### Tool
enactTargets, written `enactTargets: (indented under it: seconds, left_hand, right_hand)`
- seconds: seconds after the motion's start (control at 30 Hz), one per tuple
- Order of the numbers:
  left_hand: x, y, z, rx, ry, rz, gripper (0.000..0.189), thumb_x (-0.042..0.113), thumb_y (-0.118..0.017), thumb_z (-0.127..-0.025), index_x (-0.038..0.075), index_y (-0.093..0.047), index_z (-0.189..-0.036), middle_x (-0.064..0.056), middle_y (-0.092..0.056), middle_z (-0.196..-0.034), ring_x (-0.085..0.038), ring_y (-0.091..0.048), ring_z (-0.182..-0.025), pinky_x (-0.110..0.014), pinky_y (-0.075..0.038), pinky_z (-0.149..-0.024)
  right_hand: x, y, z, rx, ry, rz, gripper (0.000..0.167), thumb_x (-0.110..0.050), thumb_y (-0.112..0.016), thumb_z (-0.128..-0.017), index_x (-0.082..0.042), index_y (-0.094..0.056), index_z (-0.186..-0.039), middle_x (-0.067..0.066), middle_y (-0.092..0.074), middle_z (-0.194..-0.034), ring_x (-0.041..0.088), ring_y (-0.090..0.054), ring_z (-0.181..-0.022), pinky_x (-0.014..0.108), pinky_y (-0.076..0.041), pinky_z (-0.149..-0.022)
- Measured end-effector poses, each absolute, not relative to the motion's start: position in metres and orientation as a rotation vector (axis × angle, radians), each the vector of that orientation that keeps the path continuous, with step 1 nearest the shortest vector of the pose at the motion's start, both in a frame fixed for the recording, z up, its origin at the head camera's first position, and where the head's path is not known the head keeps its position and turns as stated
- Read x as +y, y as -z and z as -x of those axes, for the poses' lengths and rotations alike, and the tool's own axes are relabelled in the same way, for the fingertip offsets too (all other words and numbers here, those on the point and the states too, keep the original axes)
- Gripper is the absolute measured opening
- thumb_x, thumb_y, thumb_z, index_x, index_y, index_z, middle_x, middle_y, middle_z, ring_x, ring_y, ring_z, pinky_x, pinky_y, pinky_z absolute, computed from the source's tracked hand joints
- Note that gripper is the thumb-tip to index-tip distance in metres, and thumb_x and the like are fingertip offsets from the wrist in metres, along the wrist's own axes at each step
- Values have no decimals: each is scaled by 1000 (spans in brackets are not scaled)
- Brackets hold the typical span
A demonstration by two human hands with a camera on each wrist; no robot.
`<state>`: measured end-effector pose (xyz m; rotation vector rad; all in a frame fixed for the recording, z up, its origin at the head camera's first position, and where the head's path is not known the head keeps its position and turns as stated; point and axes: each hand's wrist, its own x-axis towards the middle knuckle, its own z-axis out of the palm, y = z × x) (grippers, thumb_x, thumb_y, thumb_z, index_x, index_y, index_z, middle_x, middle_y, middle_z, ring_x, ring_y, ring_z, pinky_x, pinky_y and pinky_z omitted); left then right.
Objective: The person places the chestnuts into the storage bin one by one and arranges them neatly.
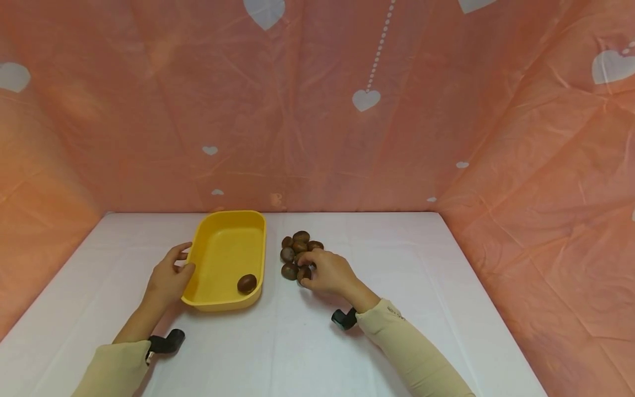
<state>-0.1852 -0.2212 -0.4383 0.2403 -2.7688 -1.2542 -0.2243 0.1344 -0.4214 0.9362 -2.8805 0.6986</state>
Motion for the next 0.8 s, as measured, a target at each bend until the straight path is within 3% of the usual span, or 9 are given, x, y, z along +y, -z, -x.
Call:
enactTargets:
  seconds: [0.17,0.5,0.8]
  left_hand:
    - [-221,437,185,-2772,1266,-251,54,22,-47,-95,12,-35,-147,-19,-51,-134,-27,-57,-99,-38,-49,-82]
    - [-221,437,185,-2767,1253,-250,54,22,-47,-95,12,-36,-147,-18,-52,-133,-26,-57,-97,-31,-46,-77]
    - [-222,439,185,-2756,1247,-232,53,21,-47,-95,11,-37,-146,-19,-52,-132,-26,-58,-95,-28,-46,-74]
  right_hand:
    - [134,425,225,-2906,-688,-912,30,-23,-76,-71,-18,-70,-100,-3,-69,-96,17,-63,-87,32,-49,-72]
    - [133,430,227,-2941,-662,-900,32,-21,-77,-71,-18,-69,-102,-3,-68,-102,17,-62,-91,37,-50,-78]
    - [131,433,227,-2989,-675,-867,32,-25,-78,-71,-20,-69,-101,-4,-68,-99,13,-58,-85,36,-48,-75]
